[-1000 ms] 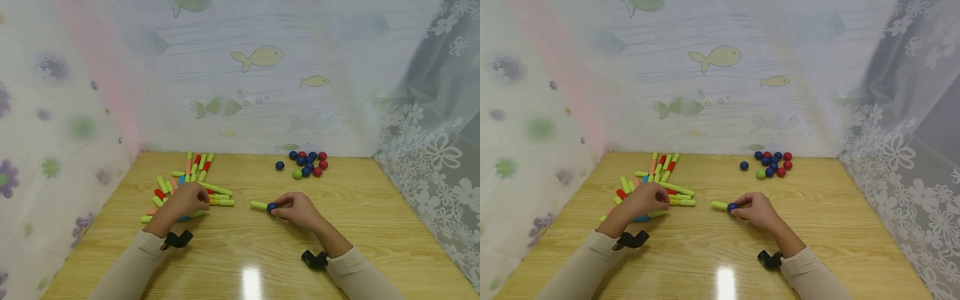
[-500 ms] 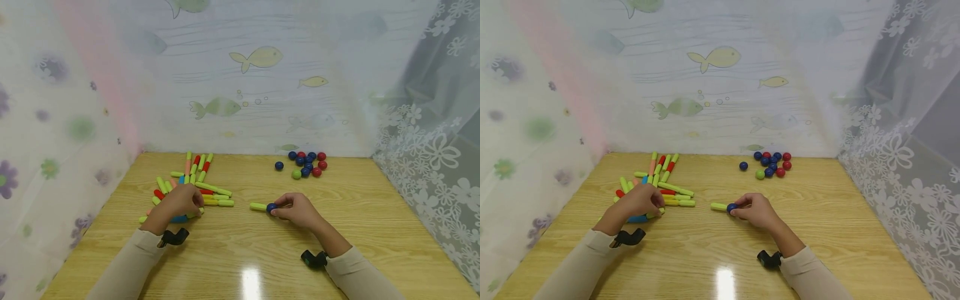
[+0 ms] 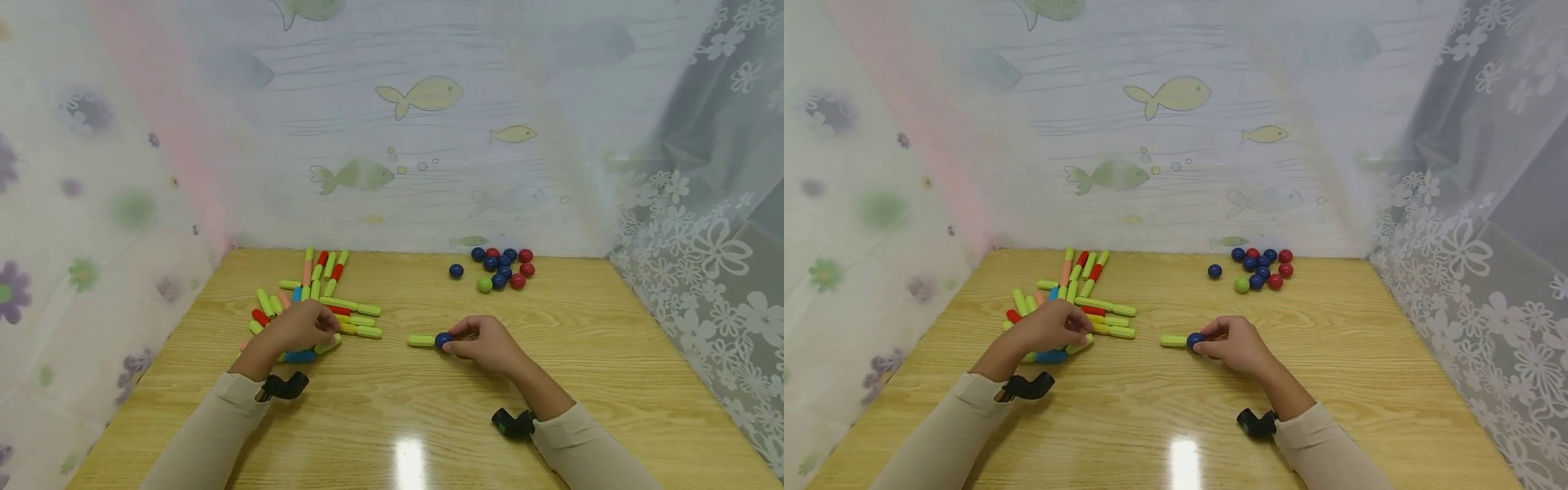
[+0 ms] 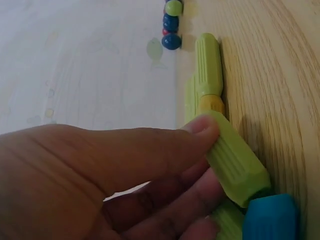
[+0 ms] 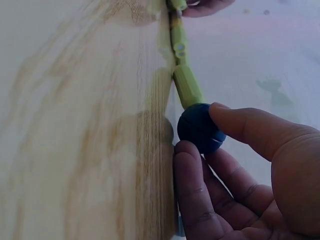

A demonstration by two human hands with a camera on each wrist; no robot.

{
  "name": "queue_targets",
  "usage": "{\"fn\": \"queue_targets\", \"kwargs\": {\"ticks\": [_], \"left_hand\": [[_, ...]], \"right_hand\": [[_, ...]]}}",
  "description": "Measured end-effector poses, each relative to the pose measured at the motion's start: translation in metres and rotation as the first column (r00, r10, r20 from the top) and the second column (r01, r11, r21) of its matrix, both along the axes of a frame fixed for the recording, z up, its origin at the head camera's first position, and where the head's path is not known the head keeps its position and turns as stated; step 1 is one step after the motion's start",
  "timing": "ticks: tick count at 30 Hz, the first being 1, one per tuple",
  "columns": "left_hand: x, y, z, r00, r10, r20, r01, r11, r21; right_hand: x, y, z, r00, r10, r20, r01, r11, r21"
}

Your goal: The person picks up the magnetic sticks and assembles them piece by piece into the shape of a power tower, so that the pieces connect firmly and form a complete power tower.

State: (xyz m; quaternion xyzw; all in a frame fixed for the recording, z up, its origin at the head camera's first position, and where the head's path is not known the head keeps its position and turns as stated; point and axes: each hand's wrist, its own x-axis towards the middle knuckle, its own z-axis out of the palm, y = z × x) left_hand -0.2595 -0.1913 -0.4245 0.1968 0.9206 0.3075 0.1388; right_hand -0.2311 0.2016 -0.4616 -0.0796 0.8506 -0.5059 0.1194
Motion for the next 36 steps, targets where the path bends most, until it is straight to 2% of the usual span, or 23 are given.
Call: {"fn": "queue_targets", "kwargs": {"ticks": [5,10,14,18,21,24,27,29,32,36], "left_hand": [[-0.003,-0.001,-0.003,1.0,-0.028,-0.005,0.028,1.0,0.007],[-0.003,0.0,-0.003,1.0,-0.011,-0.022,0.012,0.999,0.041],[-0.001,0.0,-0.002,1.0,0.007,-0.006,-0.007,0.992,0.123],[-0.001,0.005,-0.003,1.0,0.015,0.022,-0.02,0.971,0.237],[0.001,0.015,-0.004,1.0,0.007,0.026,-0.015,0.953,0.303],[0.004,0.03,-0.006,1.0,0.009,0.025,-0.017,0.945,0.327],[0.01,0.047,-0.01,0.995,0.031,0.098,-0.064,0.93,0.362],[0.015,0.059,-0.013,0.985,0.037,0.17,-0.103,0.911,0.399],[0.021,0.075,-0.017,0.967,0.019,0.254,-0.137,0.879,0.456],[0.024,0.092,-0.023,0.95,-0.006,0.312,-0.159,0.851,0.501]], "right_hand": [[-0.001,0.0,-0.001,1.0,0.004,-0.003,-0.004,1.0,0.003],[0.0,-0.001,0.0,1.0,0.009,-0.002,-0.009,1.0,-0.005],[0.0,-0.001,0.001,1.0,0.016,0.002,-0.016,1.0,-0.01],[-0.001,0.0,0.0,1.0,0.03,0.0,-0.03,0.999,-0.017],[-0.002,0.001,0.0,0.999,0.042,-0.004,-0.042,0.999,-0.021],[-0.001,0.001,0.0,0.999,0.04,0.004,-0.04,0.999,-0.019],[-0.002,0.001,0.0,0.999,0.018,0.029,-0.017,0.999,-0.035],[-0.002,0.0,-0.001,0.999,0.0,0.052,0.003,0.998,-0.062],[-0.004,-0.003,-0.001,0.997,-0.011,0.073,0.019,0.994,-0.109],[-0.004,-0.008,-0.001,0.994,0.001,0.109,0.019,0.982,-0.188]]}}
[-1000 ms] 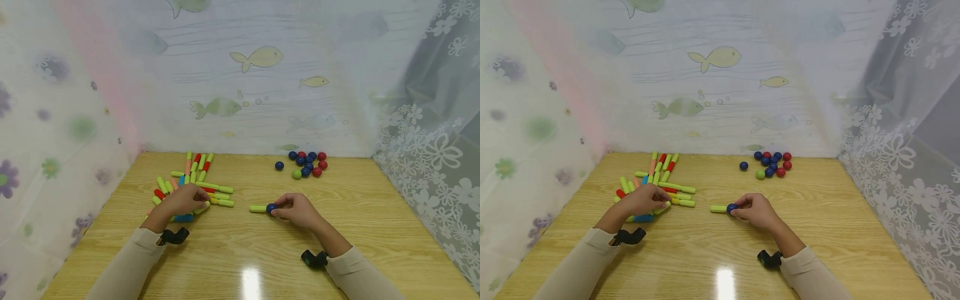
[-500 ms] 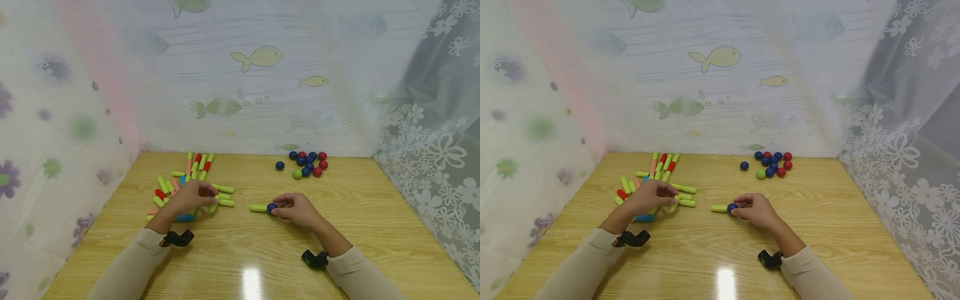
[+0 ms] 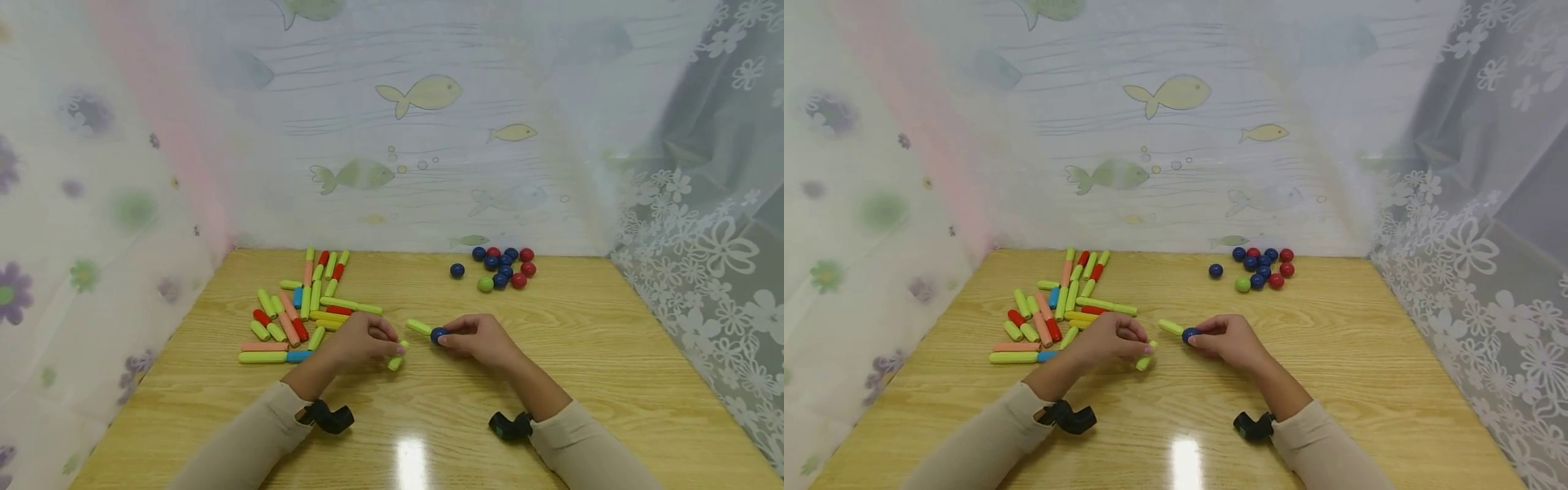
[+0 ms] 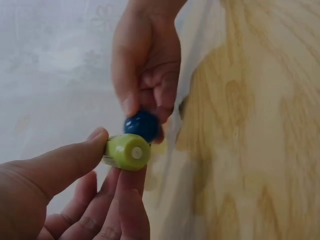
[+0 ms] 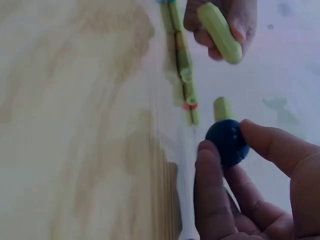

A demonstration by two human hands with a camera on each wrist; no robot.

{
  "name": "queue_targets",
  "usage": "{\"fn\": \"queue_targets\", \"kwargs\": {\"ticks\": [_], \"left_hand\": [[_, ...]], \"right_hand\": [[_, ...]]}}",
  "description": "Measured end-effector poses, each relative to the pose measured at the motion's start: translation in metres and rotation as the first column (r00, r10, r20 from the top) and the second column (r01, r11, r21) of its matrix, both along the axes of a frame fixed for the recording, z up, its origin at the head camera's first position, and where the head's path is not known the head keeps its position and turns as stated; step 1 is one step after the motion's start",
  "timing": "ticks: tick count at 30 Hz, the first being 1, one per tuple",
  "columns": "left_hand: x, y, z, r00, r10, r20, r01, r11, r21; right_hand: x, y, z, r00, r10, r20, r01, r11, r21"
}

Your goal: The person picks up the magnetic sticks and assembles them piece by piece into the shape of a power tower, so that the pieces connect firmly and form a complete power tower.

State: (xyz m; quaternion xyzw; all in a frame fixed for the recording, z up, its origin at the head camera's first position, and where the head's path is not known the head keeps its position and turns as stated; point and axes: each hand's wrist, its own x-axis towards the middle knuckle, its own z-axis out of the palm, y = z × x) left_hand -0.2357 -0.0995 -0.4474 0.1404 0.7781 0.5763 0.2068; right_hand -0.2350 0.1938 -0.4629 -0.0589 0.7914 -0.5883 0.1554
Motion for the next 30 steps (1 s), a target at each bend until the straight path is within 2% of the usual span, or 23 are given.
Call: {"fn": "queue_targets", "kwargs": {"ticks": [5,9,16,30], "left_hand": [[-0.001,0.011,-0.007,0.998,0.017,0.06,-0.019,0.999,0.034],[-0.001,0.015,-0.011,0.997,0.033,0.075,-0.035,0.999,0.021],[-0.001,0.019,-0.014,0.996,0.043,0.077,-0.045,0.999,0.023],[0.0,0.021,-0.015,0.985,0.052,0.166,-0.064,0.996,0.069]], "right_hand": [[0.002,-0.008,0.001,0.999,0.014,0.045,-0.01,0.996,-0.094],[0.004,-0.013,0.002,0.998,0.022,0.061,-0.013,0.99,-0.141],[0.008,-0.017,0.004,0.997,0.04,0.063,-0.029,0.986,-0.164],[0.012,-0.024,0.004,0.994,0.058,0.091,-0.039,0.98,-0.197]]}}
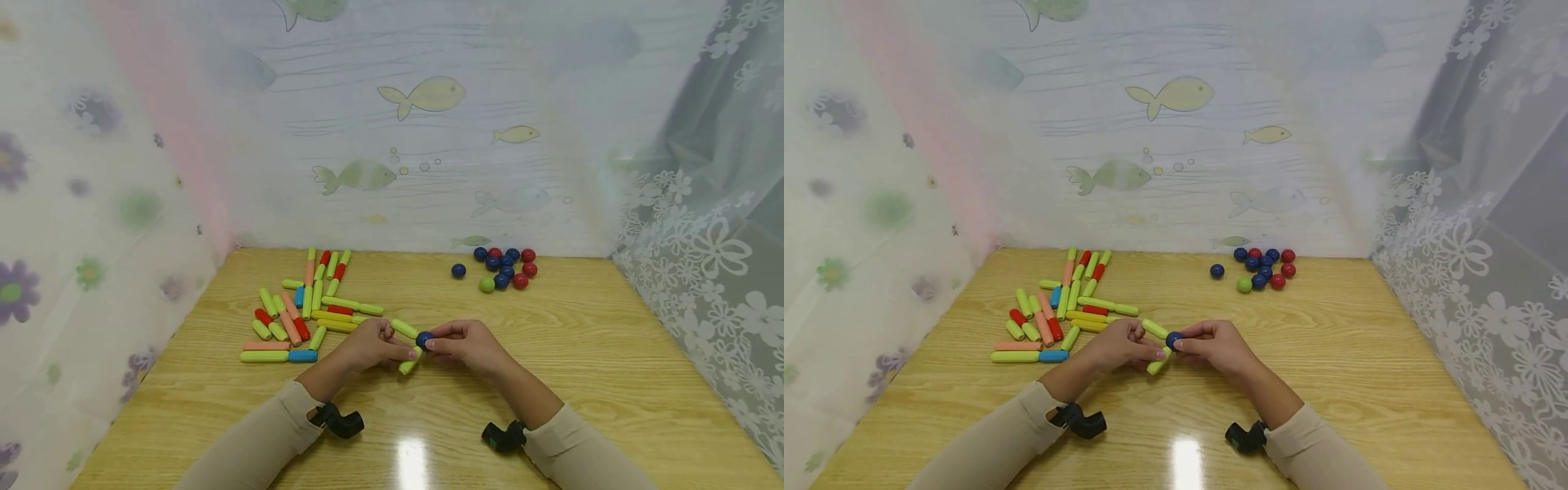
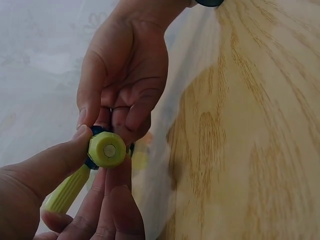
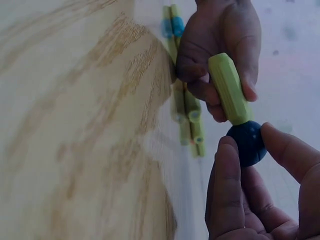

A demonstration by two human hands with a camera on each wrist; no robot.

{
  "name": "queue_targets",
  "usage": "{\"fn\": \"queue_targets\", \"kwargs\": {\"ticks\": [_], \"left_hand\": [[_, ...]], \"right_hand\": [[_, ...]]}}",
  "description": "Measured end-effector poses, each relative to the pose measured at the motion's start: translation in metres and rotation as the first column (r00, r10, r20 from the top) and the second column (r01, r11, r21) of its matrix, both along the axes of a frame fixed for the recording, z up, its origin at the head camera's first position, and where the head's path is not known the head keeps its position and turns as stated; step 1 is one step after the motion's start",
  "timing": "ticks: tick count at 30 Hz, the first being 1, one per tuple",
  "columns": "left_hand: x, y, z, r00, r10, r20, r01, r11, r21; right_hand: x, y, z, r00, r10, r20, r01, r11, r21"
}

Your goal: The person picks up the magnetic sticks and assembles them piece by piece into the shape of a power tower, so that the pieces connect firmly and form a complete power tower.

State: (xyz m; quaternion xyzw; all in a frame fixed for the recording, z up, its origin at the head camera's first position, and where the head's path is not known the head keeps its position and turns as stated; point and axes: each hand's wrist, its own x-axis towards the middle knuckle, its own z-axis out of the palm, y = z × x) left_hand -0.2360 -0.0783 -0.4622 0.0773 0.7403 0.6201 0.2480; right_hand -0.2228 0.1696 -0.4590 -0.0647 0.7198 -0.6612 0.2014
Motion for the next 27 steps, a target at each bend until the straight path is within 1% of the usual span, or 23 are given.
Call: {"fn": "queue_targets", "kwargs": {"ticks": [6,9,11,14,17,22,24,27], "left_hand": [[0.0,-0.001,-0.002,1.0,0.002,0.015,-0.002,0.999,0.033],[0.001,-0.002,-0.002,0.999,0.015,0.031,-0.017,0.998,0.054],[0.0,-0.002,-0.002,0.999,0.023,0.036,-0.025,0.998,0.053],[-0.001,-0.004,-0.002,1.0,0.014,0.026,-0.016,0.998,0.056],[-0.002,-0.005,-0.001,1.0,-0.012,-0.002,0.012,0.999,0.052],[-0.004,-0.005,-0.002,0.999,-0.009,-0.033,0.01,1.0,0.013],[-0.004,-0.006,-0.002,0.998,-0.007,-0.057,0.006,1.0,-0.016],[-0.004,-0.007,-0.002,0.997,-0.008,-0.081,0.003,0.998,-0.056]], "right_hand": [[0.0,0.0,-0.001,1.0,0.01,-0.011,-0.01,1.0,-0.011],[-0.001,0.001,-0.002,1.0,0.015,-0.015,-0.015,1.0,-0.012],[-0.002,0.002,-0.002,1.0,0.022,-0.021,-0.022,1.0,-0.006],[-0.004,0.003,-0.003,0.999,0.037,-0.026,-0.037,0.999,0.014],[-0.006,0.003,-0.001,0.998,0.056,-0.019,-0.056,0.998,0.038],[-0.01,0.003,0.003,0.994,0.102,-0.03,-0.099,0.992,0.08],[-0.012,0.003,0.004,0.992,0.116,-0.039,-0.112,0.989,0.101],[-0.015,0.004,0.004,0.991,0.125,-0.056,-0.116,0.982,0.147]]}}
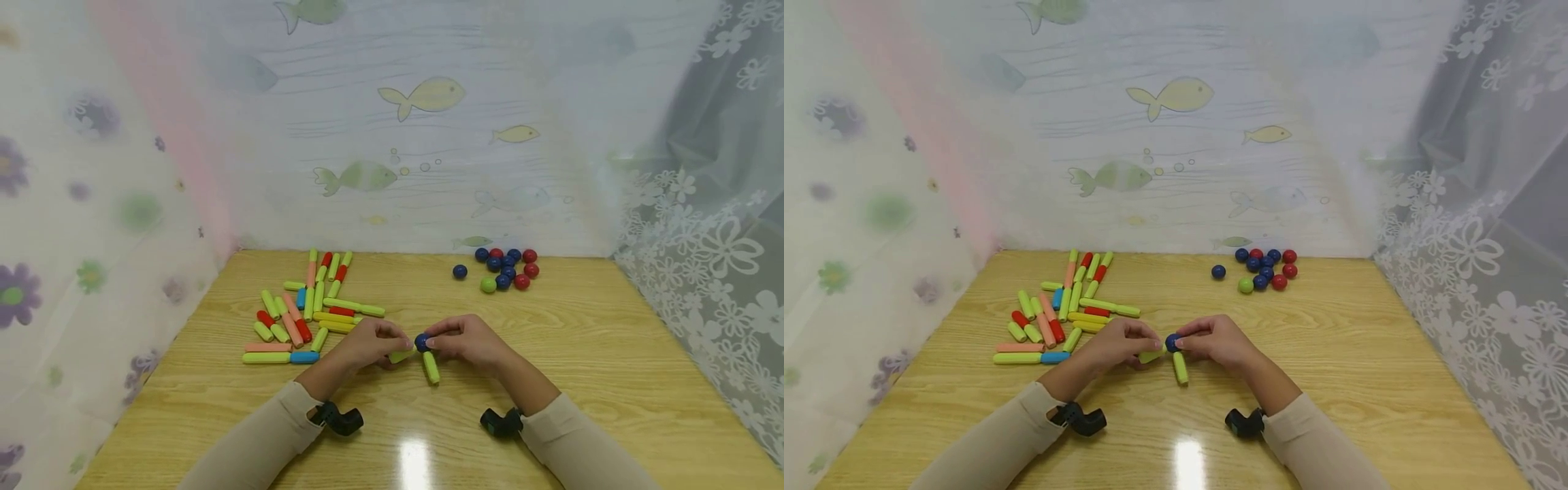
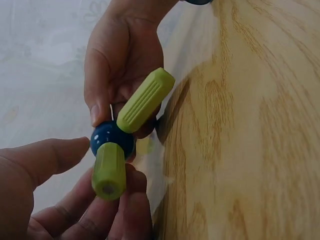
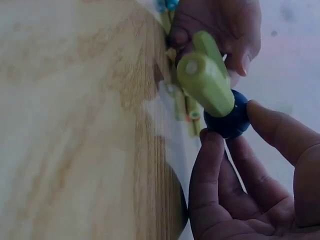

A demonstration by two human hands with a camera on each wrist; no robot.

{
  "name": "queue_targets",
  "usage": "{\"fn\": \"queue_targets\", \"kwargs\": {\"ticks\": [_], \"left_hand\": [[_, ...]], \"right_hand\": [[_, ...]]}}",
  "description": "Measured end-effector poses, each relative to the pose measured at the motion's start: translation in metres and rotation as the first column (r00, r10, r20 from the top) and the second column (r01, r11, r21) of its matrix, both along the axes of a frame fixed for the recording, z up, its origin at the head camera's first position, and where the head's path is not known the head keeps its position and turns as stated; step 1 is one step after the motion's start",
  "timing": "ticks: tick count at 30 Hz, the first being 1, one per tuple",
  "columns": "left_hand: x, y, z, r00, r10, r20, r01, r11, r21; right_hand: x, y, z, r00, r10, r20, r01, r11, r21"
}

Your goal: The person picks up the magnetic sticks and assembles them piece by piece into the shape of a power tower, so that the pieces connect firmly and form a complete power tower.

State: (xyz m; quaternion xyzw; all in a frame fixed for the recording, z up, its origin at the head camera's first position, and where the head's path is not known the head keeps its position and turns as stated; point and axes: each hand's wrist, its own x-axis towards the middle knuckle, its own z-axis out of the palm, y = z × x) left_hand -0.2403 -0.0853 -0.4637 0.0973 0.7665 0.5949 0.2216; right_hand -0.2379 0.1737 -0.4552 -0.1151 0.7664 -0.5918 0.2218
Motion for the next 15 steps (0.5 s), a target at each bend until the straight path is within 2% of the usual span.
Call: {"fn": "queue_targets", "kwargs": {"ticks": [7,12,15], "left_hand": [[0.001,-0.002,0.0,0.998,-0.03,-0.046,0.027,0.997,-0.076],[-0.001,-0.003,-0.001,0.994,-0.061,-0.091,0.052,0.993,-0.103],[-0.002,-0.003,-0.001,0.991,-0.081,-0.108,0.069,0.991,-0.112]], "right_hand": [[-0.005,-0.002,-0.002,0.997,0.015,-0.074,-0.008,0.996,0.088],[-0.008,-0.01,-0.005,0.987,0.046,-0.151,-0.023,0.987,0.156],[-0.009,-0.015,-0.007,0.986,0.048,-0.159,-0.022,0.987,0.161]]}}
